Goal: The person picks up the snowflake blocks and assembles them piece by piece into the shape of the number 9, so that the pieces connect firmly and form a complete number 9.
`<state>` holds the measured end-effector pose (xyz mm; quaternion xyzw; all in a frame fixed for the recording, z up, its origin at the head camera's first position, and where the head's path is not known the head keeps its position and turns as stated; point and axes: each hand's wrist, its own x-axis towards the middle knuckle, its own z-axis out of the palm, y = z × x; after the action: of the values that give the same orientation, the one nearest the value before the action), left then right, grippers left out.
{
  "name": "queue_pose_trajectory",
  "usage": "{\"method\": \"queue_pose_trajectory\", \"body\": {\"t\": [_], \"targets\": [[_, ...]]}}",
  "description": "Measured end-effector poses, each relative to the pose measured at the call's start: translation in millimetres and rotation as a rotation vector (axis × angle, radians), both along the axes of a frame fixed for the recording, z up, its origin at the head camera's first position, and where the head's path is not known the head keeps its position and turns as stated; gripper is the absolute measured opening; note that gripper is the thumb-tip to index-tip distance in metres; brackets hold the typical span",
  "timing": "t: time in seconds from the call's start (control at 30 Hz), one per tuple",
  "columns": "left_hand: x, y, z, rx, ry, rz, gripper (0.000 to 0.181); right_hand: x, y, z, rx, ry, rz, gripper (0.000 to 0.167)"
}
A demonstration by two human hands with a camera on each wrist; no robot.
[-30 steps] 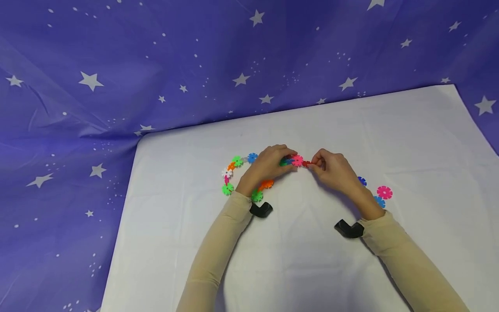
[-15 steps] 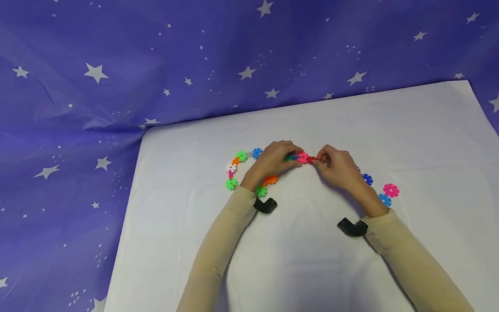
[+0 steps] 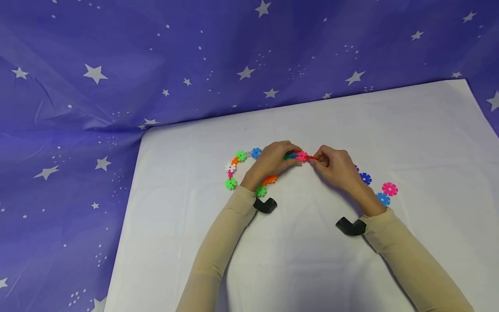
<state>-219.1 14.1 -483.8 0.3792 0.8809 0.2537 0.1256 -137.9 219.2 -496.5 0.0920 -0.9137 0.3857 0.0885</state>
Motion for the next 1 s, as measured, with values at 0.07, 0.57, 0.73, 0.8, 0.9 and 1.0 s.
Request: {"method": "queue_pose_trajectory", "body": {"t": [0.07,0.57,0.73,0.8,0.9,1.0], "targets": [[0.1,-0.1,0.4,0.010,-0.004,-0.001,0.040,0.4,-0.5,0.1,-0.013,-0.001,0.001,0.008],[0.6,-0.6,-1.2,0.098,-0.023,-0.016,0.038,3.4,-9.1,-0.6,-0.068,0.051,0.005,0.013],[0.9,-0.9,-1.0,0.121,-0.035,-0.031,0.037,3.5,-9.2,-0.8,-0.085,0.047,0.006,0.013],[0.9,-0.4,0.3,0.101,-0.029,-0.036,0.038,2.8,-8.9,-1.0,-0.086,0.048,0.007,0.014],[0.5,0.4,2.9,0.039,-0.011,-0.047,0.040,1.9,-8.1,-1.4,-0.077,0.036,0.000,0.014],[0.1,0.0,5.7,-0.031,-0.009,-0.060,0.045,1.6,-6.2,-1.5,-0.037,-0.015,-0.007,0.012]]}}
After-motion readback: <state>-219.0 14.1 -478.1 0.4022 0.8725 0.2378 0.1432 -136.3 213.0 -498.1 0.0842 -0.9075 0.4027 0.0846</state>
